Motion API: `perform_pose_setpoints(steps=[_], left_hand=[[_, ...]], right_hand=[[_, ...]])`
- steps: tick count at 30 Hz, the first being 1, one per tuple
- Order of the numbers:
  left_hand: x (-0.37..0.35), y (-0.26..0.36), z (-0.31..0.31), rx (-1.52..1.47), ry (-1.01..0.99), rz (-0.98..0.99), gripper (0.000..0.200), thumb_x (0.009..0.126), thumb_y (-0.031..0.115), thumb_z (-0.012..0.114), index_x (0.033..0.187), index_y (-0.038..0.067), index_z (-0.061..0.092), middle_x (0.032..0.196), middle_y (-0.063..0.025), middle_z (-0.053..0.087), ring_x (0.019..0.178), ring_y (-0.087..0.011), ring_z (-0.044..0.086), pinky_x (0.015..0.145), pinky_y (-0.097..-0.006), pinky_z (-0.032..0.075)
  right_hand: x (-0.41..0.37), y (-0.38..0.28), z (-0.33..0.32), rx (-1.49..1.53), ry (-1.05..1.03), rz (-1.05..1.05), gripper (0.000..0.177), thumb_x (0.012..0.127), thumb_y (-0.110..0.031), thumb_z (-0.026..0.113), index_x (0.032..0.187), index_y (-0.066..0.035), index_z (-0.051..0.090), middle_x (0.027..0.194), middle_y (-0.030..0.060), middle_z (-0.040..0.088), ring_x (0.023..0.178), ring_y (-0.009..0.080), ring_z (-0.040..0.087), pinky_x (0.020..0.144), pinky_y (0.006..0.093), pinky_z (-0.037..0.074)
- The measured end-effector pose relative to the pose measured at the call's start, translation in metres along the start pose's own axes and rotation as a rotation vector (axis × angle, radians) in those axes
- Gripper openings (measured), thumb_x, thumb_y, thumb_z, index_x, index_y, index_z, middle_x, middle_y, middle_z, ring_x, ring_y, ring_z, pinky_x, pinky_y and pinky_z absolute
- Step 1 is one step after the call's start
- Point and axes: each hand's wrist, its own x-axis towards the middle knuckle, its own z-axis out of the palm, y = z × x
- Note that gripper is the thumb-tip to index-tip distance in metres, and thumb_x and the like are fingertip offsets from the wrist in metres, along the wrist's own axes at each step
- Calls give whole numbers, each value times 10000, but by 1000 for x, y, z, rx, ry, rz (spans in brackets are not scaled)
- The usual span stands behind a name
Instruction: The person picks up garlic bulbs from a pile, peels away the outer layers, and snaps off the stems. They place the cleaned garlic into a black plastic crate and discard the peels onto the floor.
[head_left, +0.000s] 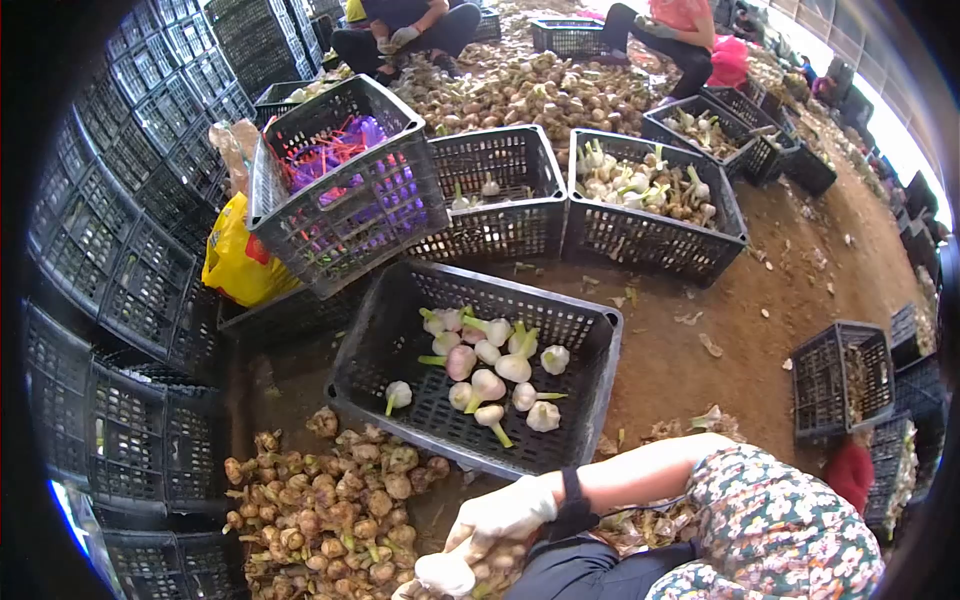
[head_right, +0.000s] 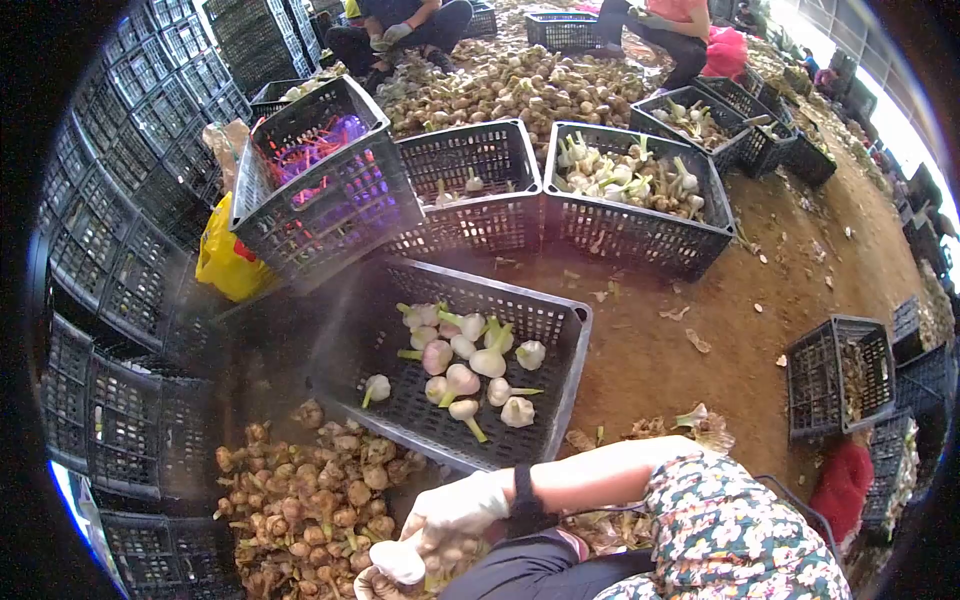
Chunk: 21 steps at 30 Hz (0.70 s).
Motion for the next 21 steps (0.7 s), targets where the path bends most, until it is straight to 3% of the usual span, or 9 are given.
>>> perform_pose_setpoints(steps=[3, 5, 7, 9, 11, 13, 15, 17, 21], left_hand=[[7, -42, -6, -373, -47, -254, 144, 959, 23, 556, 1062, -24, 645, 941, -70, 683, 829, -161, 613, 754, -268, 503], [7, -46, -7, -291, -9, -222, 171, 968, 31, 561, 1107, -26, 644, 981, -78, 683, 853, -163, 617, 775, -268, 509], [8, -50, -8, -319, 1, -230, 272, 986, 44, 576, 1243, -38, 603, 1098, -98, 677, 938, -169, 630, 849, -274, 515], [3, -73, -1, -412, -19, -187, 317, 978, 40, 587, 1283, -44, 568, 1126, -99, 680, 979, -172, 636, 892, -283, 507], [2, -103, 5, -345, -64, -142, 313, 979, 56, 597, 1280, -26, 567, 1116, -92, 682, 987, -164, 634, 887, -280, 502], [0, -89, -3, -259, -168, -305, 309, 980, 66, 601, 1281, 0, 574, 1095, -81, 683, 976, -157, 632, 870, -275, 504], [-2, -94, -2, -406, -157, -282, 354, 983, 69, 603, 1328, 19, 543, 1147, -81, 664, 984, -150, 622, 864, -279, 506], [0, -94, -8, -406, -158, -360, 380, 985, 77, 604, 1352, 16, 522, 1190, -92, 646, 1017, -161, 616, 894, -287, 499], [0, -109, -17, -304, -115, -348, 394, 988, 88, 607, 1362, 10, 511, 1220, -105, 633, 1058, -173, 607, 930, -298, 488]], right_hand=[[-44, -38, -16, -506, 286, -297, 364, 938, -187, 608, 1236, 22, 626, 837, 24, 664, 650, 108, 590, 566, 258, 484], [-84, -77, -22, -632, 505, -155, 422, 914, -196, 635, 1284, 6, 608, 876, 60, 685, 761, 184, 636, 688, 310, 513], [-96, -69, -92, -1129, 404, 71, 402, 848, -191, 689, 1207, -14, 652, 927, 118, 692, 832, 266, 659, 741, 355, 515], [-96, -105, -108, -1460, 536, 96, 384, 791, -160, 702, 1146, -22, 654, 944, 181, 675, 927, 335, 653, 772, 389, 514], [-73, -105, -136, -1357, 1188, -226, 466, 747, -144, 713, 1181, -18, 600, 1062, 221, 635, 992, 372, 628, 799, 419, 517], [-47, -103, -193, -1616, 1409, 129, 618, 725, -143, 728, 1293, -18, 520, 1203, 241, 572, 1060, 372, 619, 839, 429, 523], [-26, -102, -217, -1715, 1372, 255, 743, 682, -144, 774, 1344, -6, 465, 1311, 241, 508, 1098, 372, 616, 881, 434, 528], [-5, -103, -227, -1692, 1322, 594, 699, 668, -126, 808, 1291, 4, 521, 1286, 226, 536, 1098, 354, 635, 890, 417, 537], [-7, -104, -227, -1748, 1328, 533, 523, 684, -147, 805, 1145, -10, 600, 1216, 221, 580, 1075, 359, 651, 861, 396, 548]])
